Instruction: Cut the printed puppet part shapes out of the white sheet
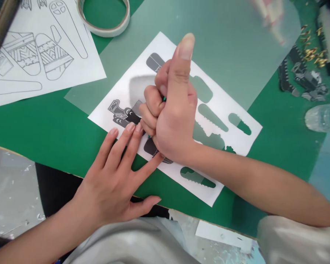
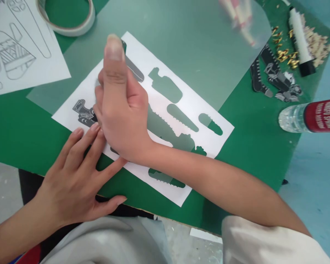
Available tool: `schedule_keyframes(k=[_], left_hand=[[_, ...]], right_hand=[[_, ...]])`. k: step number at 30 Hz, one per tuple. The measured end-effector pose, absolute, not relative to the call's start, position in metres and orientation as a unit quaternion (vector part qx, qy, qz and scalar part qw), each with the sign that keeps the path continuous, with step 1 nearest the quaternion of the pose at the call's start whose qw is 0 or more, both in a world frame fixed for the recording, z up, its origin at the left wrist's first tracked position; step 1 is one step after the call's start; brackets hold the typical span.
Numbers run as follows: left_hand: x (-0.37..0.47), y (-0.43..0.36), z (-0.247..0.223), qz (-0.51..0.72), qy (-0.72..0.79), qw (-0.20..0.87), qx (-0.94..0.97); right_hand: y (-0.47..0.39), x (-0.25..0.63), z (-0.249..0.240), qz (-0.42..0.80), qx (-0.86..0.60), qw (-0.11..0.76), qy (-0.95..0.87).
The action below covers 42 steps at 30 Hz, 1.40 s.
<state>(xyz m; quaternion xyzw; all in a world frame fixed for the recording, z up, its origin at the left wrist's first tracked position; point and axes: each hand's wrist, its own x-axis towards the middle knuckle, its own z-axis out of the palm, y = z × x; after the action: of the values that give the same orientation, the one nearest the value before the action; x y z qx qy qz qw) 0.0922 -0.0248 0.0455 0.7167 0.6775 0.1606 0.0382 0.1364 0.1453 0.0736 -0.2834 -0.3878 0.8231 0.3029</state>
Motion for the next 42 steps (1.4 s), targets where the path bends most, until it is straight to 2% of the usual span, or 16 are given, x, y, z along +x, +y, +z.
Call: schedule_keyframes(k=[23,29,42], left_hand=[[0.0915,-0.023,0.0475,0.158,0.674,0.035,0.721],[0.0928,-0.023,0.0475,0.17,0.681,0.031,0.711],[0.0917,-0.0234,0.048,0.164,0.676,0.033,0.718]], right_hand=[[0.147,0.1365,0.0797,0.833,-0.286,0.31,-0.356],[0.1525,0.1337,0.081,0.85,-0.264,0.273,-0.366],[0.1524,0.1366,0.0754,0.848,-0.25,0.278,-0.376]])
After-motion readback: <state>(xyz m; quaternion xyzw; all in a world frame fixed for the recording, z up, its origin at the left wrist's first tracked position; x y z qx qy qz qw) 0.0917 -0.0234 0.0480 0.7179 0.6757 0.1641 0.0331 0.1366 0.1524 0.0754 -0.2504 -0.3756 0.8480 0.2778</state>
